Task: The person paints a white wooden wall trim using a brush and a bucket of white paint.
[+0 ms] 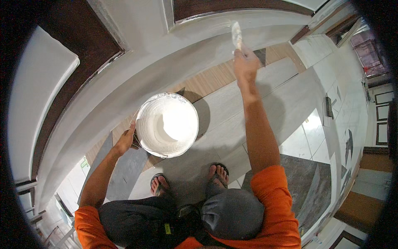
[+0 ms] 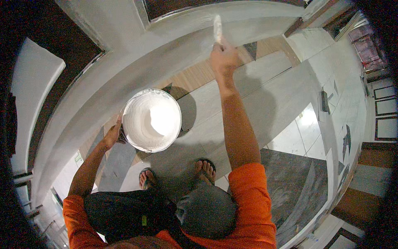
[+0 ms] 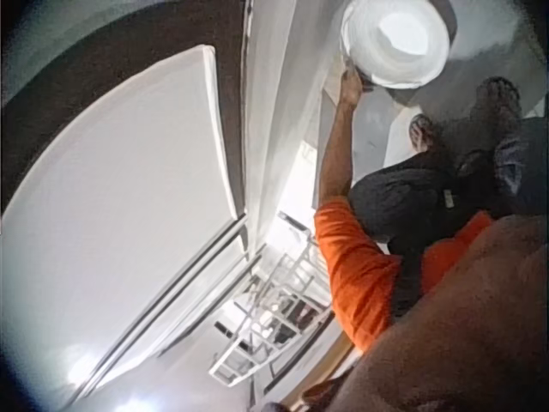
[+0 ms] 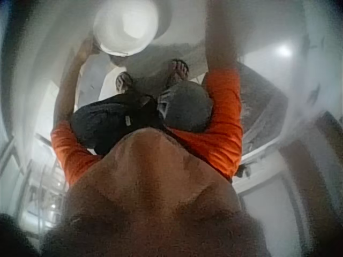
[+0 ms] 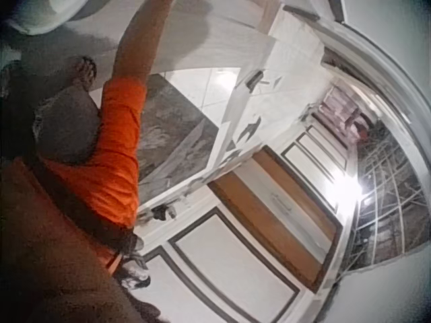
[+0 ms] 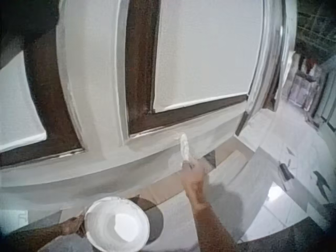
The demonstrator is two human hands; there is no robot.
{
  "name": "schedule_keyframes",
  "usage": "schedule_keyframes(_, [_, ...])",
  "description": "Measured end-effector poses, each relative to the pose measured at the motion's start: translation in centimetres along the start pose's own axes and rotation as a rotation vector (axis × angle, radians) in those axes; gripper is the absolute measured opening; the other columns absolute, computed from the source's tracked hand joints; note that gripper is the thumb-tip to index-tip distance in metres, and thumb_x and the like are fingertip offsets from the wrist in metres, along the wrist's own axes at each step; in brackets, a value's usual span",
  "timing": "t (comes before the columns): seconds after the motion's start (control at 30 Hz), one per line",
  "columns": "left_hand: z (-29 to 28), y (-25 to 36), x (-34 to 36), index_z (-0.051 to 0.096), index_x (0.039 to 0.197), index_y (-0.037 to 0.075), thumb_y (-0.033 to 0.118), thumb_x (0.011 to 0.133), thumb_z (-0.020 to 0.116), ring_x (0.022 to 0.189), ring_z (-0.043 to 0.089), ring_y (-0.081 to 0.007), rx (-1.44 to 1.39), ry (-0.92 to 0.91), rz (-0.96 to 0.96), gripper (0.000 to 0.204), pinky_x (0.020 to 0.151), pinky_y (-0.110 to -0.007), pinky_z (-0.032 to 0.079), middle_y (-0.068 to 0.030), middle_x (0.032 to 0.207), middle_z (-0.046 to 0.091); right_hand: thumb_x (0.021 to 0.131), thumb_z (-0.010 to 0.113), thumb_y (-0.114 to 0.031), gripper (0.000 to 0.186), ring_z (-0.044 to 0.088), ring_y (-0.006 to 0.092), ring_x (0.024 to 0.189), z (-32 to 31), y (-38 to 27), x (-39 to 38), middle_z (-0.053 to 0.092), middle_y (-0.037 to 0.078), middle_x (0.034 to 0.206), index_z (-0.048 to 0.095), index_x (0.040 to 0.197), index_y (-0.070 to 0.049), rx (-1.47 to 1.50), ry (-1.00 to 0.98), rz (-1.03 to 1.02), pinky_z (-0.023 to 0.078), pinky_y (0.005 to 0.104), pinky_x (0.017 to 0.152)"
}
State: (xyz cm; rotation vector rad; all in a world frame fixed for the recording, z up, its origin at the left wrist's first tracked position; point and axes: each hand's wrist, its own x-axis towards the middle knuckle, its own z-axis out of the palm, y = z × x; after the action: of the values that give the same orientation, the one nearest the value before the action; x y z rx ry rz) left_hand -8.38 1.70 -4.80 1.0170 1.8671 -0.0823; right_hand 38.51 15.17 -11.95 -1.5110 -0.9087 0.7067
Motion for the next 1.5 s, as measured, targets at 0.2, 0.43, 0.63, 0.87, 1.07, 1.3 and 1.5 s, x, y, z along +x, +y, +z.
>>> schedule_keyframes(0.2, [0.7, 0.3, -0.6, 0.066, 0.100, -0.001, 0.080, 0.092, 0.019, 0.070, 0.066, -0.0215, -0.029, -0.018, -0.022, 0.095, 0.067, -0.037, 0.058, -0.0126, 0.080, 0.067, 0.093, 0.060, -0.014, 0.033, 0.051, 0.0097, 0.068, 1.3, -3.8, -6.5, 0.061, 0.004, 0.081, 0.065, 0.121, 0.003, 0.095, -0.161, -0.062, 0.042, 0.0296, 0.060])
schedule_keyframes(0.43, [0.0, -0.1, 0.0, 0.065, 0.104, -0.001, 0.080, 0.092, 0.017, 0.075, 0.068, -0.0235, -0.030, -0.047, -0.022, 0.094, 0.072, -0.040, 0.058, -0.0143, 0.084, 0.068, 0.092, 0.059, -0.011, 0.034, 0.058, 0.0151, 0.071, -1.4, -2.5, -2.6, 0.064, 0.010, 0.082, 0.065, 0.122, 0.003, 0.007, -0.017, 0.003, 0.048, 0.0317, 0.066])
schedule_keyframes(0.63, [-0.6, -1.2, -0.3, 0.063, 0.108, 0.006, 0.084, 0.088, 0.010, 0.075, 0.067, -0.0205, -0.024, -0.103, -0.035, 0.096, 0.071, -0.039, 0.056, -0.0090, 0.085, 0.068, 0.089, 0.060, -0.010, 0.040, 0.068, 0.0338, 0.088, 2.6, -2.8, -3.1, 0.069, 0.024, 0.099, 0.062, 0.128, 0.000, -0.174, 0.067, -0.109, 0.051, 0.0390, 0.080])
schedule_keyframes(0.87, [-0.4, -0.5, -1.1, 0.065, 0.105, 0.003, 0.084, 0.088, 0.009, 0.075, 0.068, -0.0222, -0.040, -0.082, -0.027, 0.100, 0.072, -0.040, 0.056, -0.0120, 0.085, 0.068, 0.085, 0.058, -0.004, 0.051, 0.059, 0.0414, 0.090, 4.3, -5.1, -6.9, 0.063, 0.024, 0.093, 0.055, 0.136, -0.006, -0.223, 0.054, -0.333, 0.048, 0.0480, 0.077])
schedule_keyframes(1.07, [-0.3, -0.1, -1.6, 0.065, 0.104, 0.003, 0.083, 0.089, 0.005, 0.075, 0.067, -0.0208, -0.023, -0.090, -0.016, 0.101, 0.071, -0.038, 0.056, -0.0112, 0.083, 0.068, 0.084, 0.059, 0.000, 0.053, 0.060, 0.0392, 0.086, 4.9, -6.5, -10.2, 0.058, 0.021, 0.095, 0.053, 0.137, -0.004, -0.178, -0.062, -0.375, 0.048, 0.0481, 0.074])
schedule_keyframes(1.3, [0.5, 0.5, -1.9, 0.063, 0.111, 0.002, 0.085, 0.086, 0.001, 0.080, 0.067, -0.0220, -0.001, -0.091, -0.038, 0.106, 0.077, -0.041, 0.056, -0.0137, 0.090, 0.068, 0.086, 0.061, -0.002, 0.047, 0.060, 0.0336, 0.081, 4.9, -6.8, -11.6, 0.057, 0.017, 0.093, 0.058, 0.133, -0.004, -0.047, -0.173, -0.496, 0.049, 0.0428, 0.071])
schedule_keyframes(1.5, [1.3, 0.8, -2.3, 0.063, 0.117, 0.003, 0.086, 0.085, 0.003, 0.082, 0.067, -0.0234, -0.048, -0.077, -0.056, 0.107, 0.080, -0.043, 0.055, -0.0144, 0.093, 0.069, 0.088, 0.060, -0.006, 0.045, 0.062, 0.0287, 0.081, 2.0, -4.7, -11.5, 0.061, 0.016, 0.093, 0.057, 0.133, -0.002, 0.024, -0.232, -0.471, 0.050, 0.0392, 0.071])
